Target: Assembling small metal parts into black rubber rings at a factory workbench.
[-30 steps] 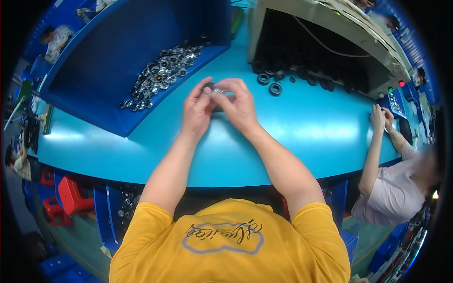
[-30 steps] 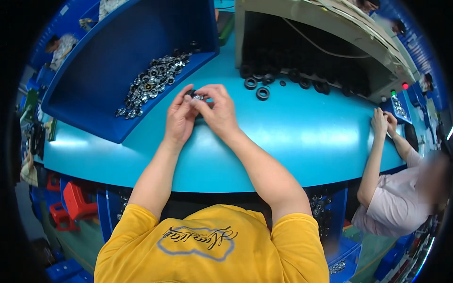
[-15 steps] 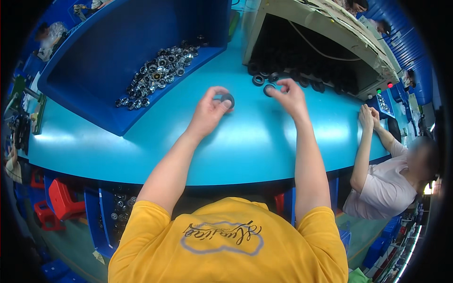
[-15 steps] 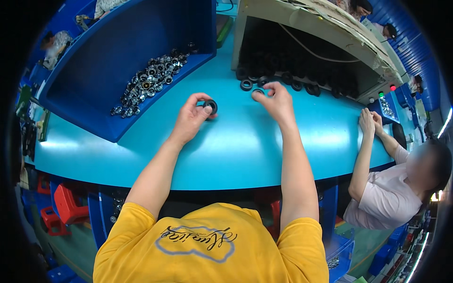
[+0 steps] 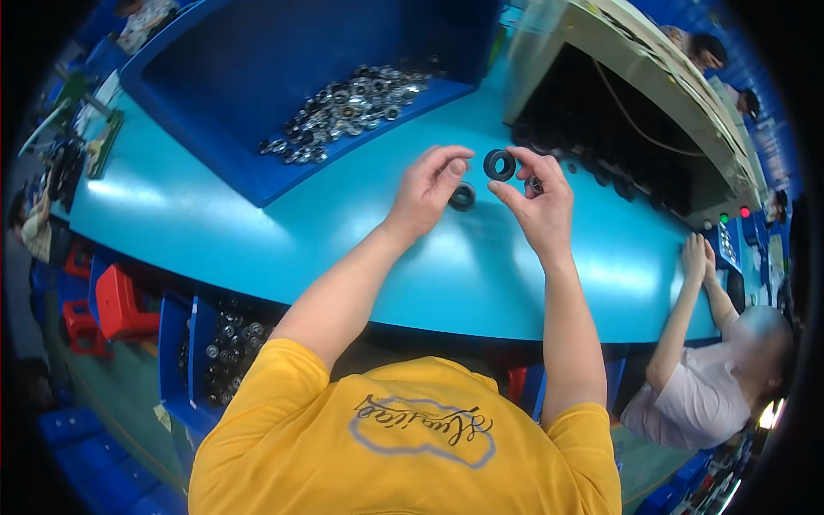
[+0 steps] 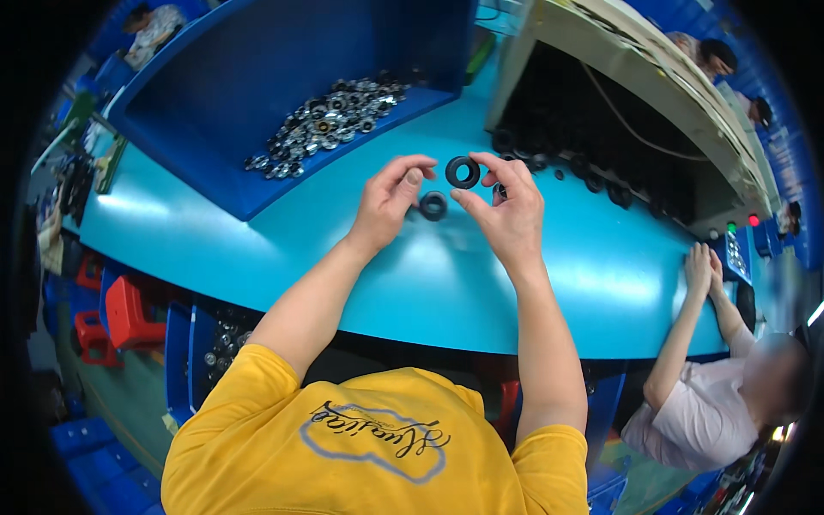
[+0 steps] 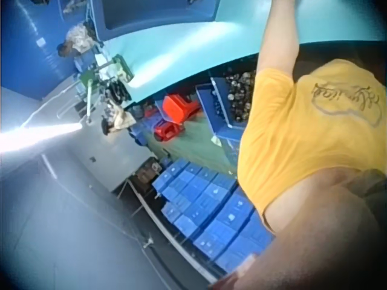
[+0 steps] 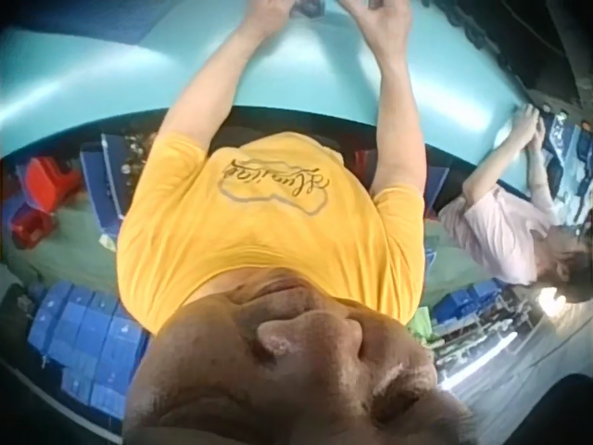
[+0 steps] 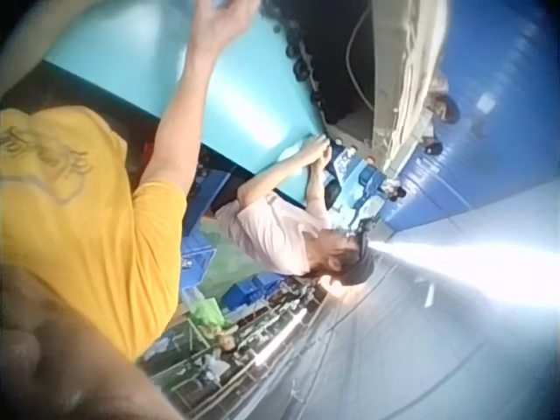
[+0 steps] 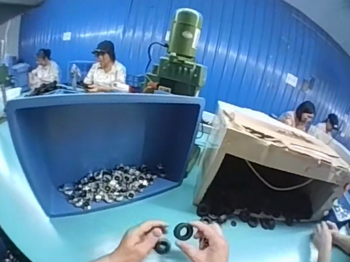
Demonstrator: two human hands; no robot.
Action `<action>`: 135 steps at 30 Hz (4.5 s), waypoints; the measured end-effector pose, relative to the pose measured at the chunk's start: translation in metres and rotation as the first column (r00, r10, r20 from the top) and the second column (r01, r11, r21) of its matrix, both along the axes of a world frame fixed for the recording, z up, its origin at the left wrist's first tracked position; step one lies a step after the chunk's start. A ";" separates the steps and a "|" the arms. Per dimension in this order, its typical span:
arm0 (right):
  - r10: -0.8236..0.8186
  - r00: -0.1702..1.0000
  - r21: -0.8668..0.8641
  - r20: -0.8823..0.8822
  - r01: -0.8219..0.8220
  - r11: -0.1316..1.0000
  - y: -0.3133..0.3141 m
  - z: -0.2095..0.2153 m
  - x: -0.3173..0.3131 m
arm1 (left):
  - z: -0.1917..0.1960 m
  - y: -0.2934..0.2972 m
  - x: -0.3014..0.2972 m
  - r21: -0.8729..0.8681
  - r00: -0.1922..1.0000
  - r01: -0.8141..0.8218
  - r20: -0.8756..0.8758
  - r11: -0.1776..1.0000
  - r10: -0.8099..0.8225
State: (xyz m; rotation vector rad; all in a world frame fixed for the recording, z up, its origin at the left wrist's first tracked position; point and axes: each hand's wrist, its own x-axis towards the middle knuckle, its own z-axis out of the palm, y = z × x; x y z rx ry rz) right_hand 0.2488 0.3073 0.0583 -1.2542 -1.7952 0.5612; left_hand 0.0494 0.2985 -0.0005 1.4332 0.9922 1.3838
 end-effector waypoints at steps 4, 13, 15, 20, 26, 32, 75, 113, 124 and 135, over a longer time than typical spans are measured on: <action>0.101 0.995 0.032 -0.002 -0.101 0.994 -0.005 0.002 -0.033 | 0.000 0.001 -0.008 -0.136 0.816 0.325 0.541 0.936 -0.205; 0.062 0.625 -0.310 -0.778 -0.468 0.828 0.011 -0.027 -0.029 | -0.004 0.008 -0.015 -0.104 0.656 0.436 0.717 0.894 -0.237; 0.013 0.510 -0.292 -0.860 -0.513 0.807 0.012 -0.026 -0.021 | 0.004 0.007 -0.014 -0.132 0.651 0.428 0.731 0.894 -0.204; -0.025 0.611 -0.365 -0.791 -0.440 0.820 0.013 -0.030 -0.020 | -0.001 0.009 -0.015 -0.122 0.652 0.435 0.726 0.892 -0.219; -0.006 0.672 -0.386 -0.741 -0.419 0.822 0.016 -0.032 -0.016 | -0.003 0.010 -0.015 -0.125 0.637 0.435 0.742 0.892 -0.207; -0.030 0.632 -0.376 -0.774 -0.421 0.826 0.017 -0.039 -0.014 | -0.006 0.011 -0.016 -0.139 0.611 0.440 0.770 0.887 -0.183; 0.090 0.685 -0.268 -0.723 -0.398 0.877 0.012 -0.046 -0.025 | 0.001 0.005 -0.010 -0.303 0.770 0.359 0.631 0.883 -0.097; 0.228 0.776 -0.268 -0.589 -0.453 0.850 0.004 -0.057 -0.031 | 0.003 -0.014 0.015 -0.125 0.996 0.034 0.082 0.992 -0.023; 0.167 0.796 -0.233 -0.582 -0.360 0.903 -0.001 -0.063 -0.039 | -0.006 -0.006 0.007 -0.181 0.942 0.180 0.316 0.967 -0.116; 0.037 0.724 -0.362 -0.689 -0.387 0.848 0.010 -0.061 -0.031 | 0.000 -0.004 0.010 -0.189 0.986 0.159 -0.017 0.969 -0.165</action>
